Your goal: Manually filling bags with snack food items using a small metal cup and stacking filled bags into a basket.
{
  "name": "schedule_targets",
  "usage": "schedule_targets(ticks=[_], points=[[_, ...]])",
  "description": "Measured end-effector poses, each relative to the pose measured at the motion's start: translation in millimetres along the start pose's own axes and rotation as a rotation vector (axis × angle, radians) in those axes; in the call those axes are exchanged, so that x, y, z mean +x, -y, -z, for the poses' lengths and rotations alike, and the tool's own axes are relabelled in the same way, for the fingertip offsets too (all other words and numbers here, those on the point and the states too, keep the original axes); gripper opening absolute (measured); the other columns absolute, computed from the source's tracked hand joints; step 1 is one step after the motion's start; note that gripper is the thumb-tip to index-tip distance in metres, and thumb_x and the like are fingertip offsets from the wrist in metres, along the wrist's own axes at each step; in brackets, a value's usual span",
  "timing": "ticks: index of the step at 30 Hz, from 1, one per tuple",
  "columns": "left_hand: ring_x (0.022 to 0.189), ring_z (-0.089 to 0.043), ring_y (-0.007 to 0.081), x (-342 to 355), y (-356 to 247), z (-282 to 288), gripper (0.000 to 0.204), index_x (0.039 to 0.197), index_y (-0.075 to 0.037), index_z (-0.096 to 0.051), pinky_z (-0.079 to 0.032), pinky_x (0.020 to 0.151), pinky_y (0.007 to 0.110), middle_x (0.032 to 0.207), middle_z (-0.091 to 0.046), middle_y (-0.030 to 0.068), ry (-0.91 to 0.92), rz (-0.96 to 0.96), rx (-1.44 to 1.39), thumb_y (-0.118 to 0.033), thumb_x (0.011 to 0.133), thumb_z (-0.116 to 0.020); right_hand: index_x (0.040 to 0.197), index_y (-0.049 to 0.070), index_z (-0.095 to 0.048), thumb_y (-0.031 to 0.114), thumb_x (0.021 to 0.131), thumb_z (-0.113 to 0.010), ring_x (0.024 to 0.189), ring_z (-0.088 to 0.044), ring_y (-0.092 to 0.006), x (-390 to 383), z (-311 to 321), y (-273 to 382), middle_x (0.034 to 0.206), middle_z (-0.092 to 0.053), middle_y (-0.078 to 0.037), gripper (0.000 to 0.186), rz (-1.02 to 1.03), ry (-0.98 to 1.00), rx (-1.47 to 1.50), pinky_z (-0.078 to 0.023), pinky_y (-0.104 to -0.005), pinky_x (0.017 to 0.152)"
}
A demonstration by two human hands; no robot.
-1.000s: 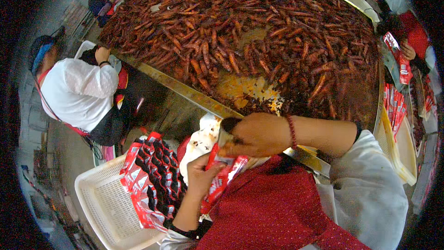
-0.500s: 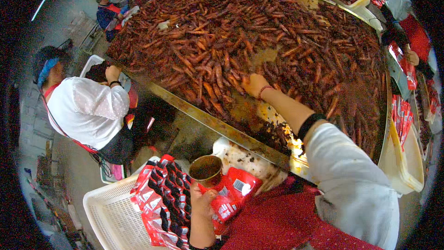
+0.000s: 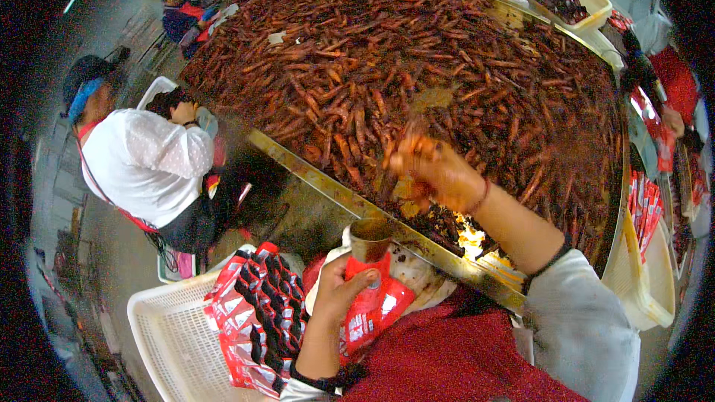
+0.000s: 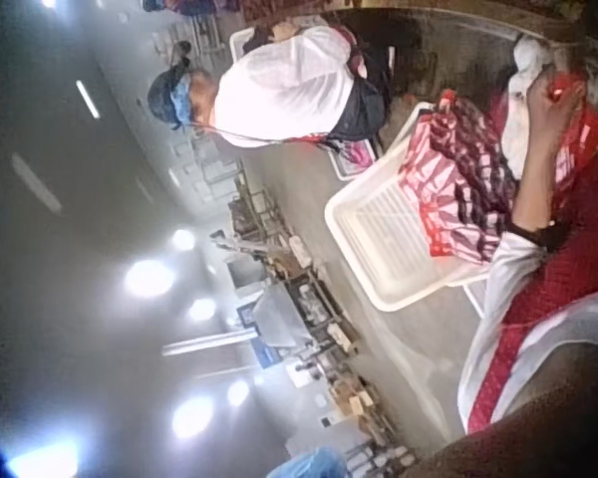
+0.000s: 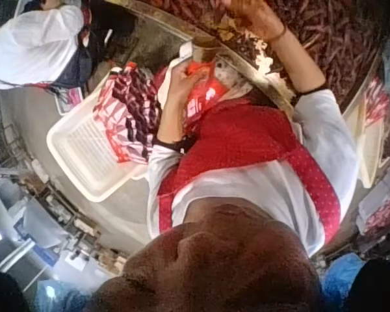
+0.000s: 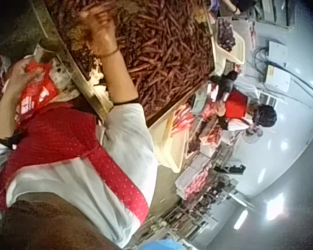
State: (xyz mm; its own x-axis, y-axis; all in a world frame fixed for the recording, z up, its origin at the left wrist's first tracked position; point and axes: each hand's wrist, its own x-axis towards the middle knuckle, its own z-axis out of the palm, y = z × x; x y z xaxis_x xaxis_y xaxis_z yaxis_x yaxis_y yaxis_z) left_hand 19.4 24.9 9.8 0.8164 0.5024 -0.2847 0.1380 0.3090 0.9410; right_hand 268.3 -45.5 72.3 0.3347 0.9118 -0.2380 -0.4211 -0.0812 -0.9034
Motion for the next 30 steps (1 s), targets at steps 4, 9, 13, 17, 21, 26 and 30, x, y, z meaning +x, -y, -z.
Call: schedule_targets(ticks=[4, 9, 13, 17, 21, 26, 30], points=[[0.086, -0.059, 0.0115, -8, -19, 1, 0.038, 0.111, 0.001, -0.062, -0.048, 0.080, 0.028, 0.097, -0.066, 0.0051, 0.077, -0.238, 0.196, -0.011, 0.077, -0.072, 0.118, 0.001, -0.053, 0.015, 0.085, -0.065, 0.092, -0.057, -0.0150, -50, -40, 8, 0.108, -0.062, -0.007, 0.037, 0.065, 0.187, -0.256, -0.044, -0.0293, 0.080], [0.086, -0.064, 0.0283, -33, -34, 6, 0.046, 0.112, -0.002, -0.061, -0.049, 0.077, 0.035, 0.097, -0.066, 0.0185, -0.024, -0.509, 0.498, -0.022, 0.073, -0.076, 0.102, 0.003, -0.066, 0.035, 0.087, -0.063, 0.073, -0.062, -0.0341, -64, -62, 9, 0.087, -0.064, -0.017, 0.036, 0.424, 0.674, -1.213, -0.049, -0.0389, 0.065], [0.087, -0.062, 0.0377, -80, -50, 27, 0.049, 0.118, -0.006, -0.058, -0.049, 0.076, 0.040, 0.097, -0.064, 0.0212, -0.050, -0.478, 0.823, -0.013, 0.071, -0.071, 0.103, 0.003, -0.064, 0.037, 0.089, -0.060, 0.077, -0.062, -0.0336, -70, -92, -9, 0.087, -0.064, -0.017, 0.037, 0.298, 0.764, -1.335, -0.049, -0.0394, 0.067], [0.088, -0.065, 0.0307, -136, -62, 86, 0.045, 0.112, -0.006, -0.061, -0.050, 0.083, 0.038, 0.098, -0.066, 0.0142, -0.223, -0.809, 0.965, -0.001, 0.067, -0.065, 0.110, 0.000, -0.059, 0.039, 0.093, -0.051, 0.081, -0.062, -0.0226, -64, -97, -20, 0.095, -0.065, -0.013, 0.044, 0.246, 0.642, -0.853, -0.049, -0.0338, 0.069], [0.089, -0.064, 0.0275, -168, -39, 153, 0.033, 0.102, -0.002, -0.063, -0.049, 0.081, 0.034, 0.094, -0.066, 0.0125, -0.692, -0.527, 1.117, -0.002, 0.070, -0.070, 0.099, -0.001, -0.057, 0.043, 0.096, -0.046, 0.068, -0.060, -0.0113, -66, -66, -13, 0.081, -0.063, -0.006, 0.045, 0.097, 0.323, -0.658, -0.047, -0.0259, 0.060], [0.093, -0.062, 0.0256, -186, 24, 165, 0.029, 0.097, 0.000, -0.065, -0.048, 0.081, 0.032, 0.093, -0.065, 0.0124, -0.836, -0.288, 1.095, -0.007, 0.070, -0.076, 0.106, 0.000, -0.051, 0.039, 0.096, -0.048, 0.055, -0.061, -0.0152, -54, -47, -28, 0.082, -0.060, -0.007, 0.041, 0.094, 0.119, -0.456, -0.050, -0.0282, 0.052], [0.099, -0.061, 0.0290, -149, 43, 126, 0.038, 0.103, -0.002, -0.064, -0.048, 0.086, 0.035, 0.103, -0.065, 0.0159, -0.550, -0.235, 0.984, -0.014, 0.069, -0.078, 0.111, -0.001, -0.052, 0.038, 0.094, -0.052, 0.051, -0.060, -0.0147, -37, -58, -26, 0.093, -0.062, -0.009, 0.042, 0.070, 0.002, -0.271, -0.050, -0.0274, 0.049]])
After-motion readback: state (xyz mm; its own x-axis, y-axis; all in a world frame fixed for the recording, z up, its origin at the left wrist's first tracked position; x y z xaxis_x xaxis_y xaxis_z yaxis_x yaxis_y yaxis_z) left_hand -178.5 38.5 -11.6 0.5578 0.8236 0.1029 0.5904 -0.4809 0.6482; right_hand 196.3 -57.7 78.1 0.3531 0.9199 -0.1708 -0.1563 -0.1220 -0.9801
